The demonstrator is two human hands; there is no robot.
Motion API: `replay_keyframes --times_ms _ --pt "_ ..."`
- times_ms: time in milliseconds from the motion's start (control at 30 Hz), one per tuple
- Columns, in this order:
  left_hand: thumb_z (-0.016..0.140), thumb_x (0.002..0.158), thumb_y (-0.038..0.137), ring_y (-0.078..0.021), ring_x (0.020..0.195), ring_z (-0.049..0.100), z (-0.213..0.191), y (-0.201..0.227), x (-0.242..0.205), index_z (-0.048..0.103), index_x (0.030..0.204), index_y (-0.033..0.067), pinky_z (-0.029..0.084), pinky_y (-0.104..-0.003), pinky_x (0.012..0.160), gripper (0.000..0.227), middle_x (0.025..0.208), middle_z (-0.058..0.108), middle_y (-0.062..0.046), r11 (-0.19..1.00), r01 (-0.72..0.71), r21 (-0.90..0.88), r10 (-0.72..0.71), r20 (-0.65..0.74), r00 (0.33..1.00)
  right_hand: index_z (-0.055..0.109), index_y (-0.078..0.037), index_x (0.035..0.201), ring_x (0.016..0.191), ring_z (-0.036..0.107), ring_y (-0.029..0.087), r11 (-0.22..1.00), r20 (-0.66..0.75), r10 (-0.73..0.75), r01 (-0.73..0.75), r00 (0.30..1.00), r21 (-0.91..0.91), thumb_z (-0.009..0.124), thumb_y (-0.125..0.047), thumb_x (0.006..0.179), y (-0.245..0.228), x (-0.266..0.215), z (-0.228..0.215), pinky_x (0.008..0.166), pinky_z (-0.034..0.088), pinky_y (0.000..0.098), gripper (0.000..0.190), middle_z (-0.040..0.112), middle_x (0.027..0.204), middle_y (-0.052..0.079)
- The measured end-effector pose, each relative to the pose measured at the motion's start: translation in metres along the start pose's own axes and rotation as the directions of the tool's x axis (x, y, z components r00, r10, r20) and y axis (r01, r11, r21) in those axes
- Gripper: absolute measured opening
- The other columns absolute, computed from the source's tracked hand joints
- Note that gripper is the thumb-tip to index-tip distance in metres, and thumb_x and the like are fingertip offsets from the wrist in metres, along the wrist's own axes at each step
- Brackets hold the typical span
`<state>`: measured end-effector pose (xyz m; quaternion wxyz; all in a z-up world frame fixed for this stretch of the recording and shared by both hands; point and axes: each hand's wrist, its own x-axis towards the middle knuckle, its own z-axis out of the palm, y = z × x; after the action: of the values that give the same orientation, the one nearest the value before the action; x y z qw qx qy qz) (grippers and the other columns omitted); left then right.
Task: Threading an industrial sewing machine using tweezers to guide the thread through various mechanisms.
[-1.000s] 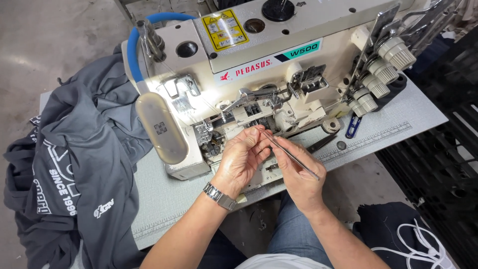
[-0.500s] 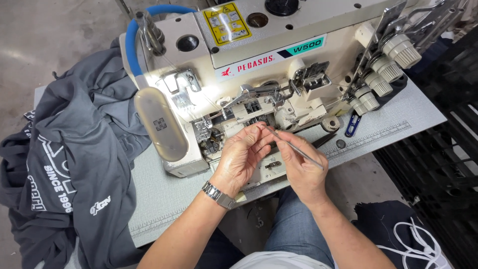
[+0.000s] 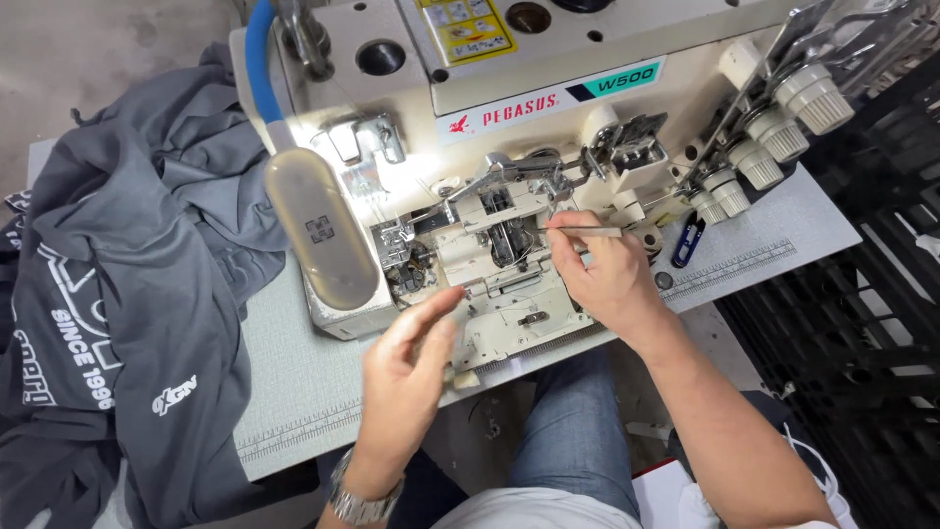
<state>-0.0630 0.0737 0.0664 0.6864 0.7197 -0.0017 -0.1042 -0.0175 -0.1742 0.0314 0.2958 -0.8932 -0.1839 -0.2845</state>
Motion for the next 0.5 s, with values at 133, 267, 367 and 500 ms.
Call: replay_keyframes --times_ms 133,267,367,500 --pt "0.055 0.099 0.011 -0.0135 0.11 0.069 -0.03 -0.029 -0.016 0.074 0.115 0.003 0.05 -0.026 0.1 0.026 0.114 0.076 -0.005 0.949 -0.275 0.156 0.303 -0.198 0.932 0.065 0.009 0.104 0.078 0.075 0.026 0.999 0.003 -0.031 0.031 1.0 0.007 0.064 0.003 0.099 0.007 0.004 0.003 0.068 0.064 0.0309 0.009 0.074 0.097 0.019" --pt "0.055 0.102 -0.001 -0.0174 0.102 0.07 -0.057 -0.049 -0.021 0.069 0.117 -0.0047 0.056 -0.028 0.096 0.021 0.106 0.074 -0.013 0.913 -0.299 0.279 0.399 -0.451 0.798 0.065 0.005 0.104 0.072 0.072 0.024 1.0 0.045 0.011 -0.012 0.999 0.012 0.064 -0.001 0.1 0.011 0.005 0.005 0.064 0.061 0.0345 0.007 0.072 0.087 0.013" --pt "0.052 0.105 -0.002 -0.0209 0.1 0.071 -0.079 -0.072 -0.018 0.066 0.12 -0.0072 0.058 -0.03 0.094 0.021 0.105 0.071 -0.016 0.901 -0.273 0.338 0.419 -0.509 0.752 0.066 0.003 0.105 0.072 0.073 0.024 0.999 0.069 0.041 -0.042 0.997 0.005 0.064 -0.002 0.1 0.013 0.004 0.005 0.061 0.059 0.0355 0.008 0.073 0.091 0.013" --pt "0.053 0.108 0.0 -0.0226 0.096 0.072 -0.1 -0.095 -0.013 0.067 0.12 -0.0066 0.055 -0.032 0.09 0.02 0.103 0.071 -0.014 0.851 -0.217 0.478 0.47 -0.509 0.721 0.066 0.004 0.106 0.068 0.073 0.024 0.998 0.069 0.062 -0.062 0.996 -0.002 0.064 -0.003 0.099 0.015 0.003 0.005 0.056 0.06 0.0351 0.01 0.073 0.089 0.012"
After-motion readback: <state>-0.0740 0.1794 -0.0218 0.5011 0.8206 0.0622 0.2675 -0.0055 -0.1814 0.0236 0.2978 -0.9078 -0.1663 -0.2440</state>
